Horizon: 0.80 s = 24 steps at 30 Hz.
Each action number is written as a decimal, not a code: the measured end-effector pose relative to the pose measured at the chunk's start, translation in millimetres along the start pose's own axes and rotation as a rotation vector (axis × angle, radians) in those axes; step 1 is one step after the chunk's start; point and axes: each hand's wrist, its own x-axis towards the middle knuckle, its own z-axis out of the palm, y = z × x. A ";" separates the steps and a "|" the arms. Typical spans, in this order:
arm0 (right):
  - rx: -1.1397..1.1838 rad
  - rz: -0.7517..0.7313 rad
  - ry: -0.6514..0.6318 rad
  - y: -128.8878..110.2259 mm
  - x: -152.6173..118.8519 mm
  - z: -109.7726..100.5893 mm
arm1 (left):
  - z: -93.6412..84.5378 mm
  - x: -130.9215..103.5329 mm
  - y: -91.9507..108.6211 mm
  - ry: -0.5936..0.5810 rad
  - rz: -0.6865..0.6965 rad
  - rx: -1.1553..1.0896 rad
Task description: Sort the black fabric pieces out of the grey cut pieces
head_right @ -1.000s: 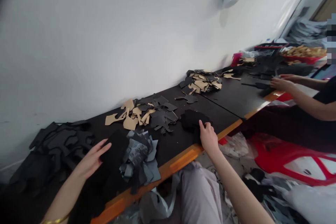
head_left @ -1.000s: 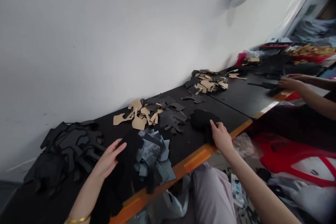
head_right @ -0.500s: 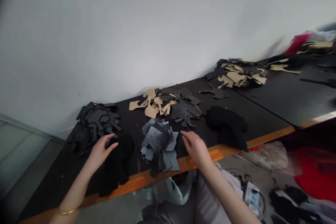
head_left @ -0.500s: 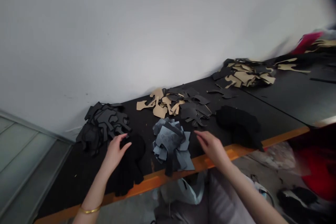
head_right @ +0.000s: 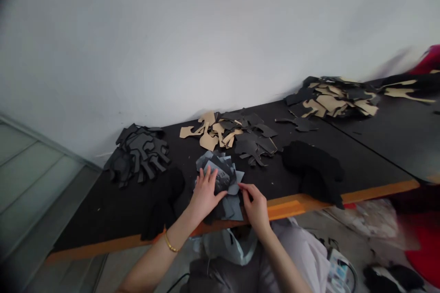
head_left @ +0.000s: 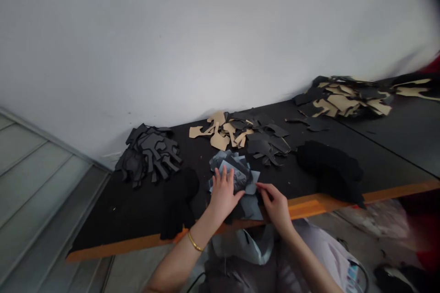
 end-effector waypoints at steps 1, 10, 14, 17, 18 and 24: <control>0.005 -0.002 -0.008 1.2 -1.3 0.5 | -2.1 -0.9 -4.3 0.005 0.016 -0.032; 0.027 -0.021 -0.027 -5.2 -5.7 1.4 | 0.0 -5.2 -1.8 0.091 0.074 -0.028; 0.026 -0.025 -0.009 -5.6 -6.3 -0.7 | -0.3 -2.4 2.2 0.077 0.070 -0.089; 0.028 -0.028 0.005 -5.8 -6.7 -1.6 | -18.2 -3.9 -5.5 0.126 0.113 -0.276; 0.030 -0.029 0.008 -5.9 -6.9 -1.7 | -27.9 -6.3 -11.1 0.181 0.111 -0.338; 0.052 -0.033 0.000 -3.5 -7.7 -1.4 | -83.0 -47.8 -86.5 0.542 -0.339 -0.464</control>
